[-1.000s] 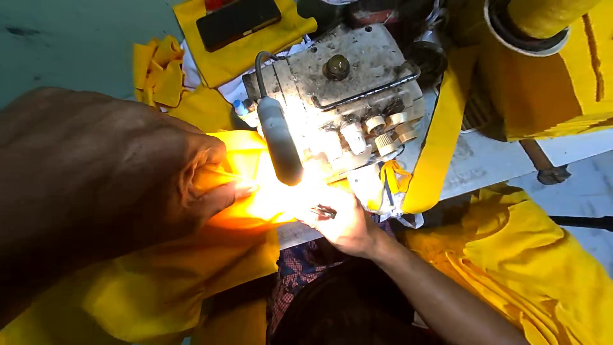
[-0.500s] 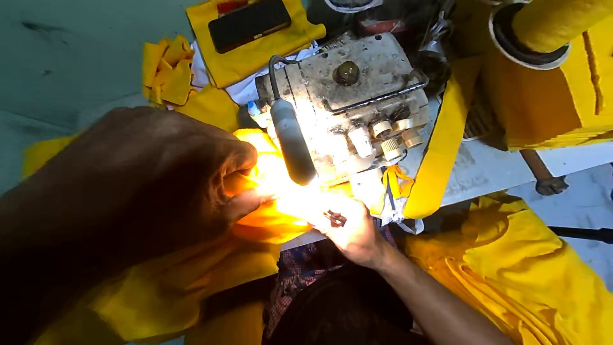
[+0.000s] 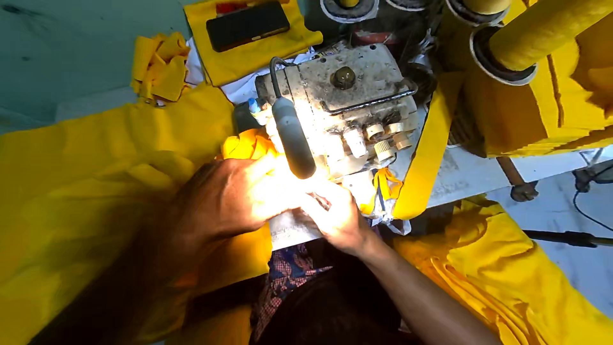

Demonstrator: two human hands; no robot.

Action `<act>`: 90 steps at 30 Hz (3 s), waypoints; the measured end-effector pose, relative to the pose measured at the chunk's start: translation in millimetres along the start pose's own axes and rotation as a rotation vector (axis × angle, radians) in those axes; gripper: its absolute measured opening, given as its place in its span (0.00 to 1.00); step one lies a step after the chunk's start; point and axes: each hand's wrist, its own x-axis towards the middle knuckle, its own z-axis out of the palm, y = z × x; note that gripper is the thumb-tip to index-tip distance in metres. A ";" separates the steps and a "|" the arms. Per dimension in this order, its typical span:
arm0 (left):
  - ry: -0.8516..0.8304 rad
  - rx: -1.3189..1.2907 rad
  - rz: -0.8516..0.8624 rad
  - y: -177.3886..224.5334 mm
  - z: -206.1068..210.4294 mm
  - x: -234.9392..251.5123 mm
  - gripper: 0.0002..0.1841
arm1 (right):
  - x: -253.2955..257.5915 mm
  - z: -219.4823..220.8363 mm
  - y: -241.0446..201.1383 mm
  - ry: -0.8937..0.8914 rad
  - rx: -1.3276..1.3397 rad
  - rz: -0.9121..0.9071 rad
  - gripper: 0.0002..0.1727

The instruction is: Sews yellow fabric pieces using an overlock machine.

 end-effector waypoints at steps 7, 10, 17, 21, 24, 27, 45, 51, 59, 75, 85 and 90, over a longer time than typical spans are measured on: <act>0.298 -0.204 -0.531 -5.8 52.6 -31.3 0.24 | -19.9 -6.1 -21.8 -0.025 -0.325 -0.088 0.20; 0.577 -0.232 -0.547 1.1 81.0 -47.0 0.23 | -12.2 -4.4 -27.1 0.097 -0.610 -0.129 0.15; 0.790 -0.168 -0.449 10.7 104.4 -62.1 0.21 | 19.3 7.1 -25.4 0.141 -0.950 -0.315 0.14; 0.782 -0.127 -0.410 8.3 105.3 -64.1 0.21 | 28.8 10.4 -21.0 0.104 -0.958 -0.400 0.09; 0.784 -0.203 -0.401 9.4 103.3 -67.4 0.22 | 22.6 5.1 -23.3 0.123 -0.922 -0.388 0.11; 0.676 -0.378 -0.375 13.7 80.4 -79.0 0.31 | 6.2 -4.5 -33.3 0.148 -0.848 -0.247 0.17; 0.297 0.057 0.010 0.2 -98.3 -157.6 0.18 | -4.6 -3.8 -86.0 -0.418 -0.703 -0.509 0.19; 0.133 -0.007 -0.127 -43.2 -37.7 -195.3 0.19 | -16.2 -13.9 -8.6 -0.246 -0.466 -0.225 0.13; 0.412 -0.171 -0.096 -19.0 -15.7 -186.2 0.14 | -32.8 -2.1 1.3 -0.095 -0.365 -0.107 0.09; 0.408 -0.605 -0.261 -10.8 -39.8 -150.9 0.12 | -39.2 5.9 -3.6 0.146 -0.309 -0.153 0.07; 0.695 -0.369 -0.176 9.0 -45.0 -3.9 0.08 | -41.6 9.0 -29.7 0.140 -0.217 -0.030 0.06; 0.457 0.139 -0.159 7.1 -52.9 25.4 0.12 | -36.0 3.3 -36.9 0.186 -0.284 -0.060 0.08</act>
